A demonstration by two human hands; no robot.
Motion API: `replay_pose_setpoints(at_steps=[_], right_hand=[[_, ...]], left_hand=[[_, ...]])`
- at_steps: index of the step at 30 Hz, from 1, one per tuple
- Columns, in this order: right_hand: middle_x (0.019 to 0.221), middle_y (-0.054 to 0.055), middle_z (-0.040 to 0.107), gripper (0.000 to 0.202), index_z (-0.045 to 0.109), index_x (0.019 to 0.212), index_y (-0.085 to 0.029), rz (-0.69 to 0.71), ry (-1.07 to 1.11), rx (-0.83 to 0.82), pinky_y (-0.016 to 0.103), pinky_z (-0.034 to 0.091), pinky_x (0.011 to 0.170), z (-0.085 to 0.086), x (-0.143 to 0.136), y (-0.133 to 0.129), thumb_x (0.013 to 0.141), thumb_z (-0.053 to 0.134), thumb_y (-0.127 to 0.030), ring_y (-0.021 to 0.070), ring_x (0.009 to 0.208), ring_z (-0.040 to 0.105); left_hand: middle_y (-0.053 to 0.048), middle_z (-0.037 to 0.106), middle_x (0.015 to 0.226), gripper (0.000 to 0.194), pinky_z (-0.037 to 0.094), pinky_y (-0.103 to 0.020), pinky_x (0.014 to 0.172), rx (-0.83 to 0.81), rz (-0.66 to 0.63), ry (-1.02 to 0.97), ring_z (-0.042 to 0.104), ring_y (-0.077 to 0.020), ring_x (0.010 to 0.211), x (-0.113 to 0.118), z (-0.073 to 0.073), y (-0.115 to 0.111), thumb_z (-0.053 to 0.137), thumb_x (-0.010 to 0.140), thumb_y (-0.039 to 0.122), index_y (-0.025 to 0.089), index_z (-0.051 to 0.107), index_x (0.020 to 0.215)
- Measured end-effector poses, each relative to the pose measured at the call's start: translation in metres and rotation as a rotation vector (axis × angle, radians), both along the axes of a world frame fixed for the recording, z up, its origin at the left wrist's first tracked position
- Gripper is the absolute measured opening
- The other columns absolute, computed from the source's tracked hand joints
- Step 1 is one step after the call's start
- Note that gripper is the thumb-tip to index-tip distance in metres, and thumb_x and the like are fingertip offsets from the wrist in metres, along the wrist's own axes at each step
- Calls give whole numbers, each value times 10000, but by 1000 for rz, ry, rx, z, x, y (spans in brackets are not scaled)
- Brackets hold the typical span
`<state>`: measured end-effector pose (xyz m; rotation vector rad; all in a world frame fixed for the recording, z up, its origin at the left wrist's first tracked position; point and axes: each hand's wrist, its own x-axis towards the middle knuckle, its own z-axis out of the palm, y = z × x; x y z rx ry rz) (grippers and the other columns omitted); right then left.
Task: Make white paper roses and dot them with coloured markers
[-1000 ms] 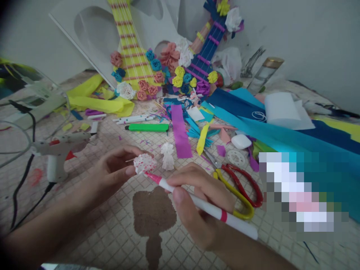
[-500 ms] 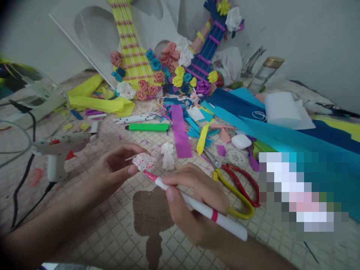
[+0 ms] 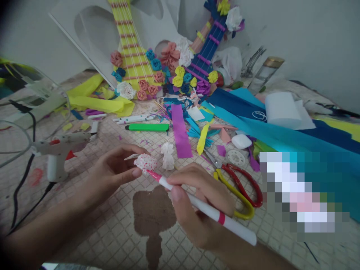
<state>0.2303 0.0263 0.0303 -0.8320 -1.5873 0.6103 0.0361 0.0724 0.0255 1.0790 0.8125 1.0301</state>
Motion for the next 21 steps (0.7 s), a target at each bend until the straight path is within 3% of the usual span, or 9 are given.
replay_pose_setpoints(at_steps=[21], right_hand=[[692,14,635,170,651,873,-225,-76,-67,-94,300,486,537,0,-3,3,780,551,-125,158,629,607]], left_hand=[[-20,676,935,253,544,-176,721,53,4,-26,647,-113,822,0,1,-2,742,654,78,164,639,869]])
